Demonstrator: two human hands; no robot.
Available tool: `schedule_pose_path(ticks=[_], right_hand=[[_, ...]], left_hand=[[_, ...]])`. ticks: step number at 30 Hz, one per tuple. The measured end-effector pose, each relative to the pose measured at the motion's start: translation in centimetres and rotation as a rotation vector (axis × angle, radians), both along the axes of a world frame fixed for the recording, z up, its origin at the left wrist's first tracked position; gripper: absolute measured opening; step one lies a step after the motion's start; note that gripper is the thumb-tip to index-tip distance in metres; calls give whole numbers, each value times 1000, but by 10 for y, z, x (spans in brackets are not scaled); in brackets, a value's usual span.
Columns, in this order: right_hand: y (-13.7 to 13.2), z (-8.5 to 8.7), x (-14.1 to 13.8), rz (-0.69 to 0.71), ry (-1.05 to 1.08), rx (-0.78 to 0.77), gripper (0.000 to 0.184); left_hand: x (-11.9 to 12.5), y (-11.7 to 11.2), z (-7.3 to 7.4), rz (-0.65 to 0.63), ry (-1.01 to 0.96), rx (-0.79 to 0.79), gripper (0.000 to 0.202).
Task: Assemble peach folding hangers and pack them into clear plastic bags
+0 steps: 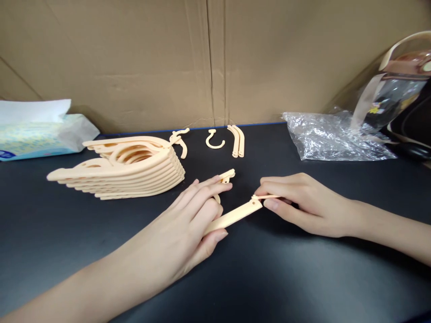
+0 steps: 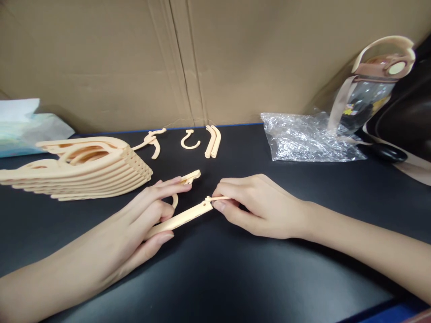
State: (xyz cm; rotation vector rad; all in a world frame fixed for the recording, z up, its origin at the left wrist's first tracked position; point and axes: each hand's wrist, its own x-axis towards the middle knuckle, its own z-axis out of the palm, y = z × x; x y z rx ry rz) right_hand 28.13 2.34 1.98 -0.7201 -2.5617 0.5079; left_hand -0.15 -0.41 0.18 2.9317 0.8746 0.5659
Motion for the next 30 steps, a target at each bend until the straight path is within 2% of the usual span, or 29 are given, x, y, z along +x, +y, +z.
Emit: schedule_pose_path(ticks=[4, 13, 30], right_hand=[[-1, 0, 1, 0, -10, -26, 23], [-4, -3, -1, -28, -20, -144, 30], [-7, -4, -4, -22, -167, 70, 37]], left_hand=[[1, 0, 2, -10, -18, 7, 22], [0, -3, 1, 20, -16, -9, 20], [-1, -3, 6, -30, -25, -83, 16]])
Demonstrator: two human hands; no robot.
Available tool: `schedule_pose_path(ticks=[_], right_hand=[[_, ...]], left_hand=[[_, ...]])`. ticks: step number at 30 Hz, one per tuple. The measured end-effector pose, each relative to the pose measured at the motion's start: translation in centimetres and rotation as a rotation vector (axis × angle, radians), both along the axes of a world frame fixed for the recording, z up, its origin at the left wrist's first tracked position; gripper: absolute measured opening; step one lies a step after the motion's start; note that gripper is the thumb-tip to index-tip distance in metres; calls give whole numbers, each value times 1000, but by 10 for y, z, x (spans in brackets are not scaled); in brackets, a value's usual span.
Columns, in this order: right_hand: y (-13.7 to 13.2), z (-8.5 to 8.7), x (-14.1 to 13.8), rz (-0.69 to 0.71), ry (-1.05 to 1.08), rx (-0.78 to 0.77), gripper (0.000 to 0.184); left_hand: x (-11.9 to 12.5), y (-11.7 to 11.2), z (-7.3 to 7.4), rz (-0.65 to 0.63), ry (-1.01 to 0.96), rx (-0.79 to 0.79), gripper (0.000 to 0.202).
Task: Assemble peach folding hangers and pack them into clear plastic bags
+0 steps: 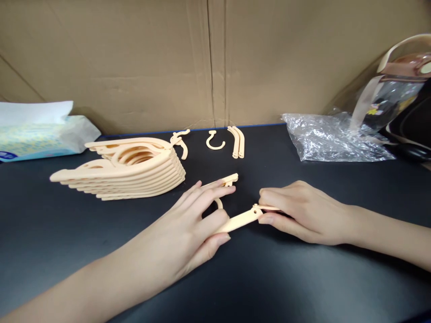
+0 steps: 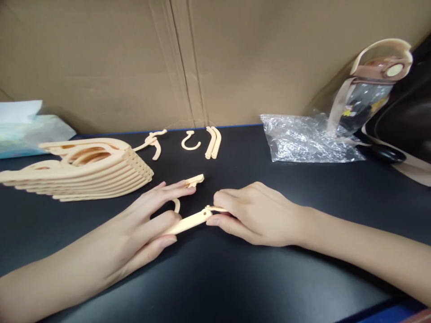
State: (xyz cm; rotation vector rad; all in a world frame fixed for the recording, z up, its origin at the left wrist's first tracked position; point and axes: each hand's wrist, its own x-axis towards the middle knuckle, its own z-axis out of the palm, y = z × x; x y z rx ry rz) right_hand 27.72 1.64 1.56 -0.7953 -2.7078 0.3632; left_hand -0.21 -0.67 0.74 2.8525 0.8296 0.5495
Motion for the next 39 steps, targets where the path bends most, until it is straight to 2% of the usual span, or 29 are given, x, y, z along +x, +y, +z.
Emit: schedule_pose_path(ticks=[5, 11, 16, 24, 31, 39], right_hand=[[-1, 0, -1, 0, -34, 151, 42], [-4, -1, -2, 1, -70, 459, 51], [-5, 2, -3, 24, -139, 662, 49], [-5, 4, -1, 67, -179, 724, 42], [-7, 4, 0, 70, -127, 820, 39], [-9, 2, -6, 45, -55, 835, 38]], left_hand=[[-1, 2, -4, -11, -13, 4, 18], [-2, 3, -2, -19, -16, -31, 15], [-3, 3, -4, -37, -43, -9, 17], [-3, 4, -6, -50, -15, -1, 17], [-3, 5, -5, -84, -18, -30, 15], [-2, 5, -4, -89, -3, -45, 14]])
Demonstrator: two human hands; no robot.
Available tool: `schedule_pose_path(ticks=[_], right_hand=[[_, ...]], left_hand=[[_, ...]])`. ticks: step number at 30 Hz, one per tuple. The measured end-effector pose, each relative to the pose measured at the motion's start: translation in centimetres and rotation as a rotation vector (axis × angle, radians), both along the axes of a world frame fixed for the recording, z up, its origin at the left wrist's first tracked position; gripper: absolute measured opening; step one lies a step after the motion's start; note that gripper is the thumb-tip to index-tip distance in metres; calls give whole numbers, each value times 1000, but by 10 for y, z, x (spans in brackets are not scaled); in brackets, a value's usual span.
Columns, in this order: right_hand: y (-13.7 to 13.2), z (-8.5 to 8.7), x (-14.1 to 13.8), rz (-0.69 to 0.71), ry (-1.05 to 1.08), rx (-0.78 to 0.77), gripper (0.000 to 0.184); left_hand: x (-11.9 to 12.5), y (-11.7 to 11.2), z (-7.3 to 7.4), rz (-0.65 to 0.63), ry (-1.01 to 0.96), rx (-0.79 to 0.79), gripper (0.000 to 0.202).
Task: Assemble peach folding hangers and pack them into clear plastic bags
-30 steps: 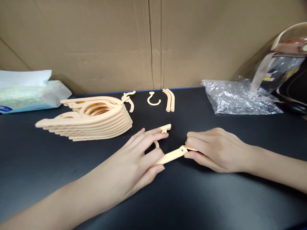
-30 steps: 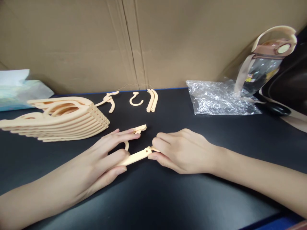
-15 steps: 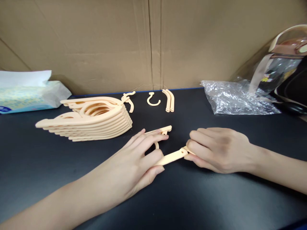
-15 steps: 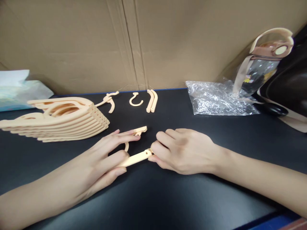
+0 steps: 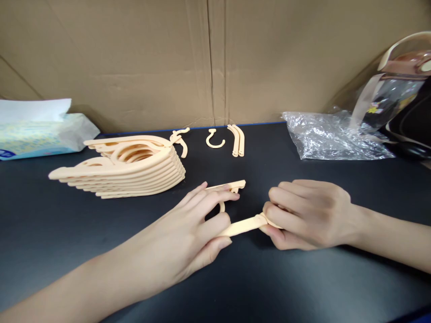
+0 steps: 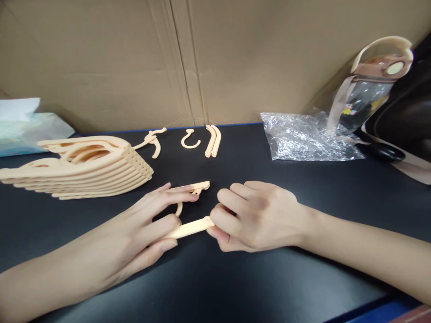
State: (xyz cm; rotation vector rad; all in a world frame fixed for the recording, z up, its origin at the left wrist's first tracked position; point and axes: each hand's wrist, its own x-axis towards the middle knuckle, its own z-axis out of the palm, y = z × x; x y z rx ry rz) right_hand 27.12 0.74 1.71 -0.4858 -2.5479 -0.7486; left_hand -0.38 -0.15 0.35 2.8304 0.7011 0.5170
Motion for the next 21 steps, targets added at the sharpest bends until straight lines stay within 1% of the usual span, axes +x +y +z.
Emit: schedule_pose_path(ticks=[5, 10, 13, 16, 18, 21], right_hand=[[0, -1, 1, -3, 0, -29, 36], [3, -2, 3, 11, 4, -78, 36], [5, -2, 3, 67, -16, -129, 38], [5, -2, 3, 132, -38, -197, 35], [5, -1, 3, 136, -56, -228, 33], [9, 0, 5, 100, -87, -212, 39]], left_hand=[[0, -1, 0, 0, -22, -11, 13], [-1, -4, 5, 21, -23, -54, 13], [-1, -5, 7, 75, -35, -90, 15], [0, -6, 6, 168, -71, -125, 20], [0, -5, 5, 225, -93, -132, 24], [1, -5, 4, 269, -103, -135, 25]])
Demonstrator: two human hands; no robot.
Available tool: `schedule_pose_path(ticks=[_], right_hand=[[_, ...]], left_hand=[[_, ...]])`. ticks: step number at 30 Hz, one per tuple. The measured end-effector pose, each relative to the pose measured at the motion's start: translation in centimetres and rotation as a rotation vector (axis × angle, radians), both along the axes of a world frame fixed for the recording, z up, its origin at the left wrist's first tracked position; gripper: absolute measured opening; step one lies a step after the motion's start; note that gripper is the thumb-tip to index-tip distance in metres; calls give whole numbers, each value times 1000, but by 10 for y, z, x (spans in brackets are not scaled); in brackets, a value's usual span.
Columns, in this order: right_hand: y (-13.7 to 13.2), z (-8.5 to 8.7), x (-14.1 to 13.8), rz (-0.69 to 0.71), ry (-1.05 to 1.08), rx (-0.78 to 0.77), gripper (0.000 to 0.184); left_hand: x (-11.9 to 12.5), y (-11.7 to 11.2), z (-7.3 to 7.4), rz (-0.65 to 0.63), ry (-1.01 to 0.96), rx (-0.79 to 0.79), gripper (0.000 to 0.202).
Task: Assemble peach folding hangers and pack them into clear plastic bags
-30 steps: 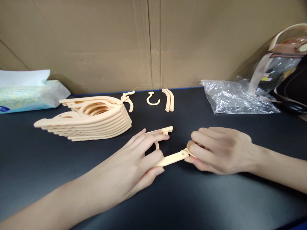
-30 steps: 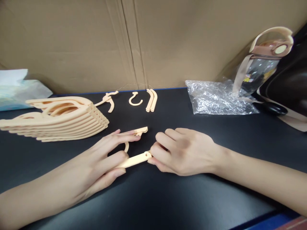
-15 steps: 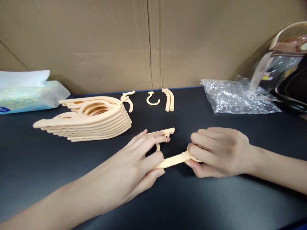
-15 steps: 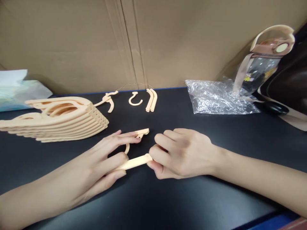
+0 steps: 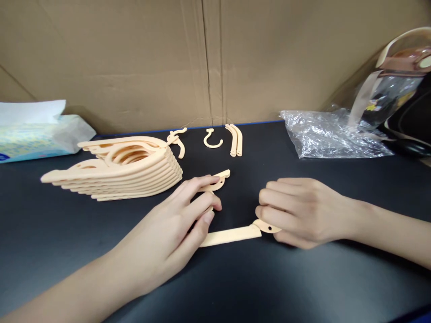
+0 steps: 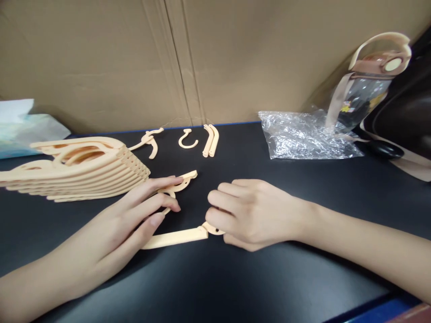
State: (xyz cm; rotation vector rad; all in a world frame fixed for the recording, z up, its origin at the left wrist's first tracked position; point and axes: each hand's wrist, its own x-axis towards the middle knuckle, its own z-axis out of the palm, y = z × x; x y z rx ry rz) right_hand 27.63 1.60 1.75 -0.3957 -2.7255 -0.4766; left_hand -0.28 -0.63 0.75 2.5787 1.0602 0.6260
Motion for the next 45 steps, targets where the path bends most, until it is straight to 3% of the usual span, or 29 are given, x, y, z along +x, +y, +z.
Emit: schedule_pose_path(ticks=[4, 11, 16, 26, 34, 41, 45], right_hand=[[6, 0, 3, -63, 14, 43, 41], [9, -3, 3, -169, 102, 177, 24], [12, -5, 3, -134, 90, 80, 20], [16, -8, 5, -11, 98, -154, 25], [7, -7, 3, 19, 130, -351, 43], [6, -4, 2, 38, 164, -437, 28], [4, -5, 1, 10, 152, -428, 34]], left_hand=[[-1, 0, -1, 15, 5, 4, 24], [-4, 1, -3, 41, 2, -55, 35], [-5, 1, -5, 41, -17, -85, 50], [-12, 8, -12, -85, 60, 45, 74], [-9, 8, -12, -23, 47, 44, 61], [-7, 13, -14, -18, 8, 61, 47], [-7, 11, -12, -44, 67, 110, 36]])
